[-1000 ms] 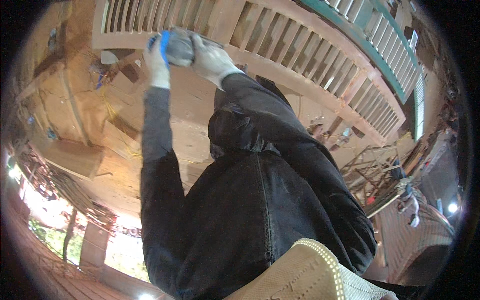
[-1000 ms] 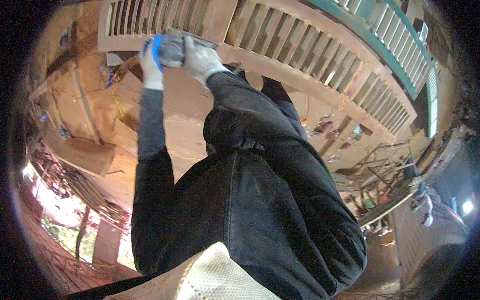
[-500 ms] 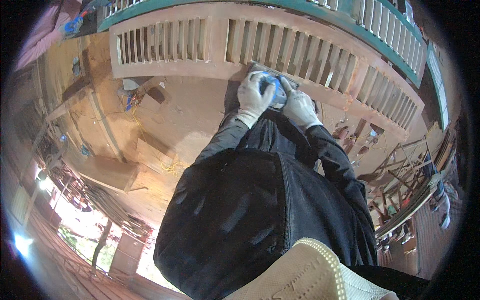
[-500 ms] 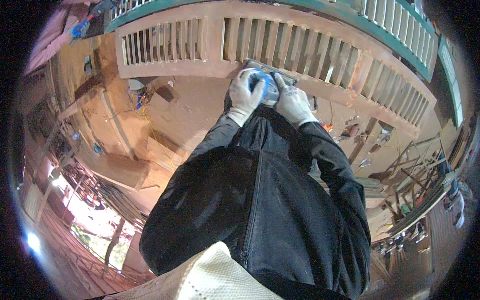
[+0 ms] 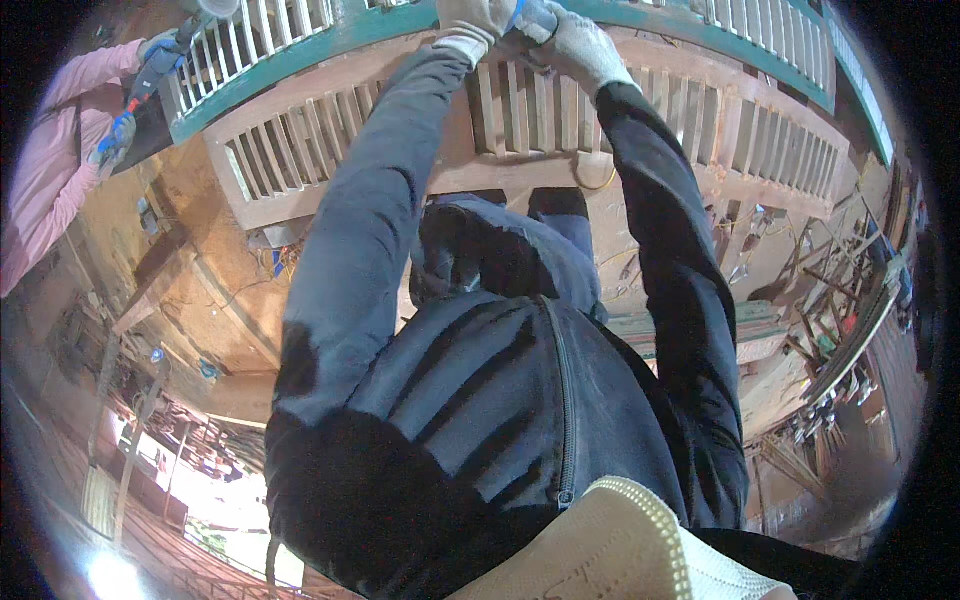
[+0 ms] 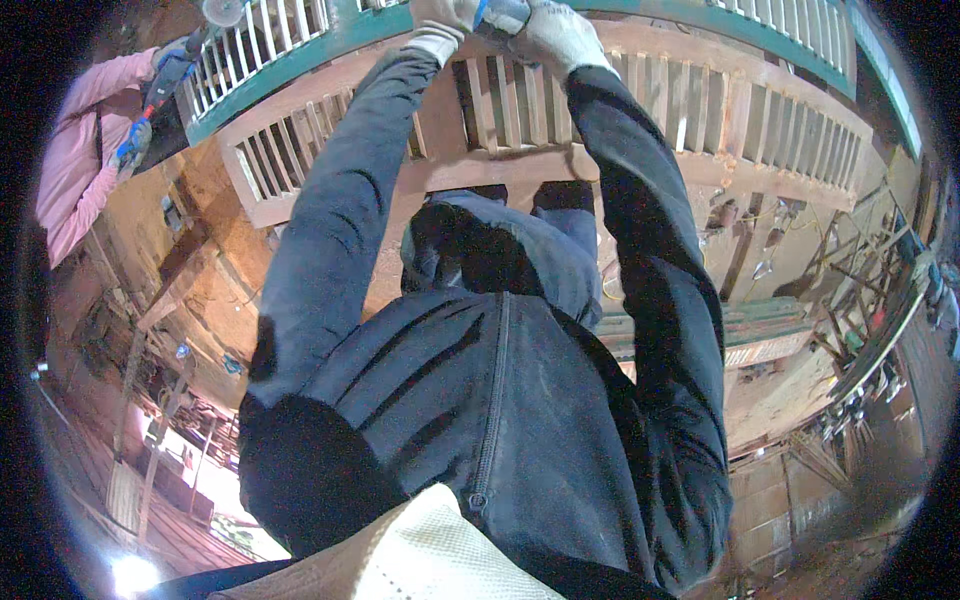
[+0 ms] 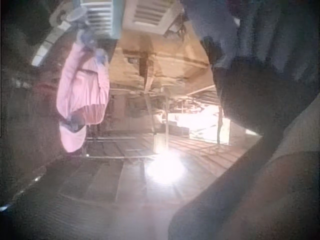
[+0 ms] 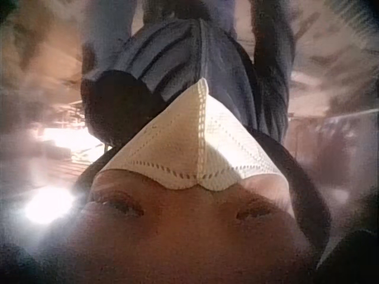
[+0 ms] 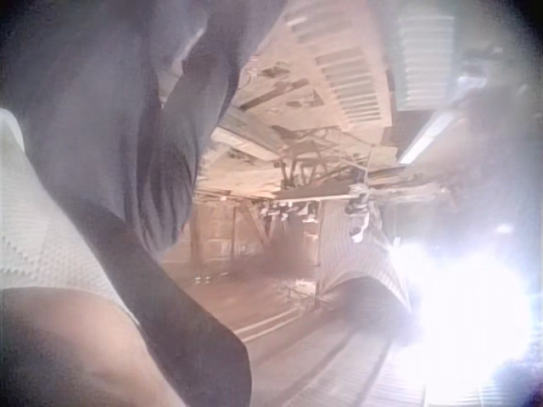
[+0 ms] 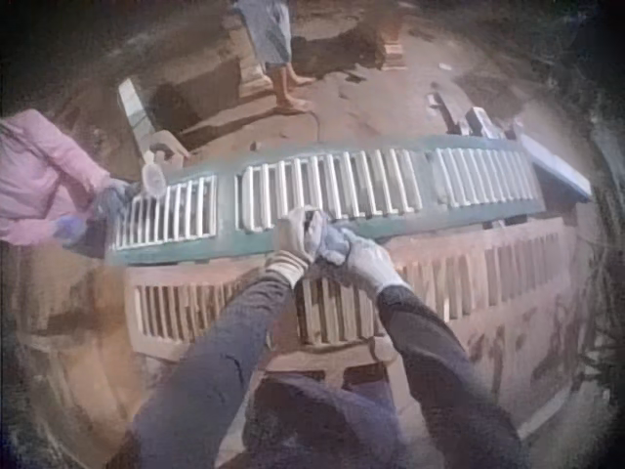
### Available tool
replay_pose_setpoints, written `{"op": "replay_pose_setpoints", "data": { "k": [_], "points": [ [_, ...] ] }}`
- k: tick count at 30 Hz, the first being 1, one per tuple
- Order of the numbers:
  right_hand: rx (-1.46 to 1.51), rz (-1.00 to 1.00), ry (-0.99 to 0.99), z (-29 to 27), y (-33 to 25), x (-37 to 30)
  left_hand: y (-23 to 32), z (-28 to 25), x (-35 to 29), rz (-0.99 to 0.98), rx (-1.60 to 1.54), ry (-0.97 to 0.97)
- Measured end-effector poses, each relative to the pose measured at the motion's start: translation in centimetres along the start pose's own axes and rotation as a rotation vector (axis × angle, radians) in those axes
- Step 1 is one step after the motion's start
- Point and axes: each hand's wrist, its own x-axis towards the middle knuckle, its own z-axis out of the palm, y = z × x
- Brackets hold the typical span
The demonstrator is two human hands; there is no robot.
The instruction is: The person sands a wooden slatted panel using a handheld power sander, moving the tool across the surface in repetitive strokes. The person then picks up a small container and applies a substance to the wood with a brush.
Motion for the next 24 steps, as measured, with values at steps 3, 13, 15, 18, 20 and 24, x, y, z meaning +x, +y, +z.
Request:
{"op": "replay_pose_setpoints", "data": {
  "k": [3,13,15,18,20,24],
  "points": [
    [0.042,0.087,0.029,1.7,0.1,-2.6,1.0,0.2,-1.8,-0.028,0.015,-0.075],
    [0.218,0.345,-0.336,6.3,-2.0,-23.2,7.8,-3.7,-21.8,-0.089,-0.166,-0.3],
    [0.309,0.326,-0.259,7.4,-1.5,-25.4,9.0,-3.8,-22.0,-0.097,-0.17,-0.395],
    [0.349,0.438,-0.228,7.0,-1.4,-26.2,9.9,-2.8,-21.9,-0.115,-0.173,-0.435],
    [0.511,0.487,-0.134,5.4,-1.4,-26.1,11.8,-2.3,-21.8,-0.189,-0.139,-0.321],
    [0.843,0.545,-0.113,6.9,1.6,-27.0,12.5,-2.8,-23.7,-0.088,-0.123,-0.463]
  ]
}}
